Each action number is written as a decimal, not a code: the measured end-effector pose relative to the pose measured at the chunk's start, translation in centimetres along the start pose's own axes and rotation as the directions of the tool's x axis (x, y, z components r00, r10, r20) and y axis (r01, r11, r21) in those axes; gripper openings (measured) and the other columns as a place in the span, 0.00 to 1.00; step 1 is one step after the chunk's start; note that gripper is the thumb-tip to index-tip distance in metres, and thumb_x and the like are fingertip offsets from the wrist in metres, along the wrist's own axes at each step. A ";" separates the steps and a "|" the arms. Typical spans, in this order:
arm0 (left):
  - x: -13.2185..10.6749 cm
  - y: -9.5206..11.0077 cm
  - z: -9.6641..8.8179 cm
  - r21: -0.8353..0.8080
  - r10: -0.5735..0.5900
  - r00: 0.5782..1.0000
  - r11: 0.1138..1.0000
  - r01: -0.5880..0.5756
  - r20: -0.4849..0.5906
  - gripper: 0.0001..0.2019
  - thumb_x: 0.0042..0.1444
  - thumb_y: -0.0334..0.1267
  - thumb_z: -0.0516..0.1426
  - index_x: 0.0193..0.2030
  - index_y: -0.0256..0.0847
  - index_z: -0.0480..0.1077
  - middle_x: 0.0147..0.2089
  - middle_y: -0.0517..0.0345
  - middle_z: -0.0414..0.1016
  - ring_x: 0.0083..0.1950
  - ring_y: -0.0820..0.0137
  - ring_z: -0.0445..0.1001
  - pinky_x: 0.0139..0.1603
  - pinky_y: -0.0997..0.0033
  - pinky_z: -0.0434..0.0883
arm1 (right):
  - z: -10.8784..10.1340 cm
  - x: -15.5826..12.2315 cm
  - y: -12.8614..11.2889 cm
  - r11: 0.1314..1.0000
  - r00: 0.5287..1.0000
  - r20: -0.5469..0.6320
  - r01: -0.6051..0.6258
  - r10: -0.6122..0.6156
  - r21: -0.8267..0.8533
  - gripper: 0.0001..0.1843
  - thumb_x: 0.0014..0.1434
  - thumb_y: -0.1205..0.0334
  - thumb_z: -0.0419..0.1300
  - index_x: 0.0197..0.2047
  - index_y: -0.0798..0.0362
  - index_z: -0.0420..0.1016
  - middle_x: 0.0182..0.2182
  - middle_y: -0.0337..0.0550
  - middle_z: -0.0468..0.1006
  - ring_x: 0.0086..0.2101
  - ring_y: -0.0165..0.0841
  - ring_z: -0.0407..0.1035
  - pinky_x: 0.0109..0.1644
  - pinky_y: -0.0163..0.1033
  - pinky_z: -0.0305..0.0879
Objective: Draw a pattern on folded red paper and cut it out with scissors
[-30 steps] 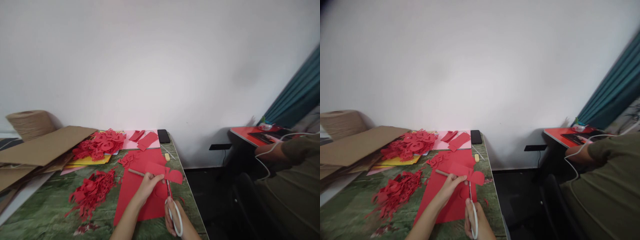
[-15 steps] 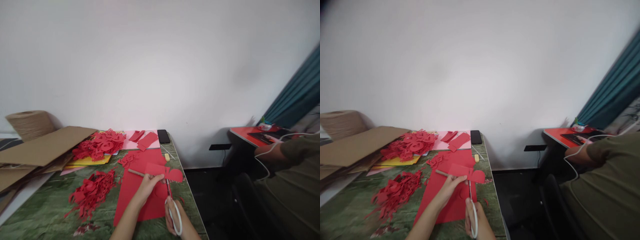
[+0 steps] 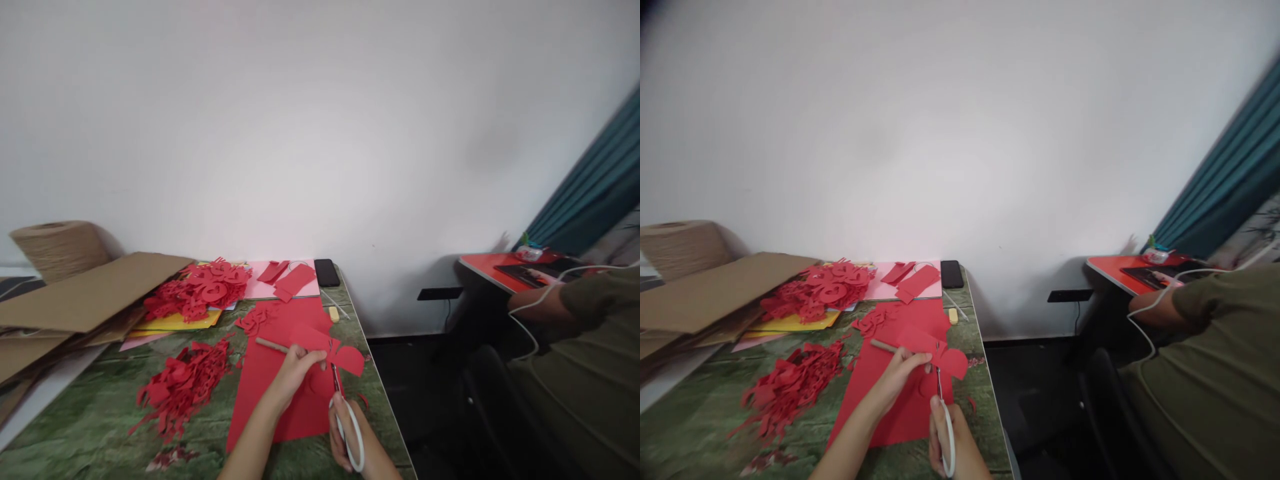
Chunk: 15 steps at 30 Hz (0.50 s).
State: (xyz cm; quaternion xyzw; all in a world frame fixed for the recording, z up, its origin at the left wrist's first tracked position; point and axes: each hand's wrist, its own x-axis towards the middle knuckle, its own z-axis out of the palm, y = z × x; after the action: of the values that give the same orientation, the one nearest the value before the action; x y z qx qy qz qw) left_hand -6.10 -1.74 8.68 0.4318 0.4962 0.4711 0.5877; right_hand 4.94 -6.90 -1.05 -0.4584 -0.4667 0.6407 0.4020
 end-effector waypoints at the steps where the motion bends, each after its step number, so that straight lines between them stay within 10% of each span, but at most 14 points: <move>1: 0.0 0.0 0.0 -0.001 0.003 1.000 1.000 -0.003 -0.001 0.11 0.34 0.42 0.62 0.14 0.42 0.65 0.17 0.60 0.70 0.27 0.67 0.69 0.37 0.70 0.62 | 0.1 0.1 0.1 1.000 1.000 0.000 -0.002 0.002 0.001 0.38 0.45 0.26 0.34 0.14 0.52 0.59 0.05 0.31 0.48 0.07 0.23 0.47 0.10 0.30 0.40; 15: 0.4 -0.5 -0.3 -0.015 0.014 1.000 1.000 -0.014 0.005 0.13 0.34 0.42 0.62 0.15 0.42 0.61 0.17 0.61 0.69 0.28 0.67 0.69 0.37 0.69 0.62 | -0.2 -0.4 -0.4 1.000 1.000 0.028 0.006 -0.006 -0.007 0.37 0.48 0.28 0.36 0.16 0.53 0.62 0.06 0.31 0.49 0.08 0.23 0.48 0.11 0.30 0.40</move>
State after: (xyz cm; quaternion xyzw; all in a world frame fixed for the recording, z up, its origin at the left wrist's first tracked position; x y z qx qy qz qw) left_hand -6.35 -1.43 8.06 0.4322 0.4881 0.4778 0.5888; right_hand 5.25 -7.15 -0.57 -0.4494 -0.4758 0.6443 0.3955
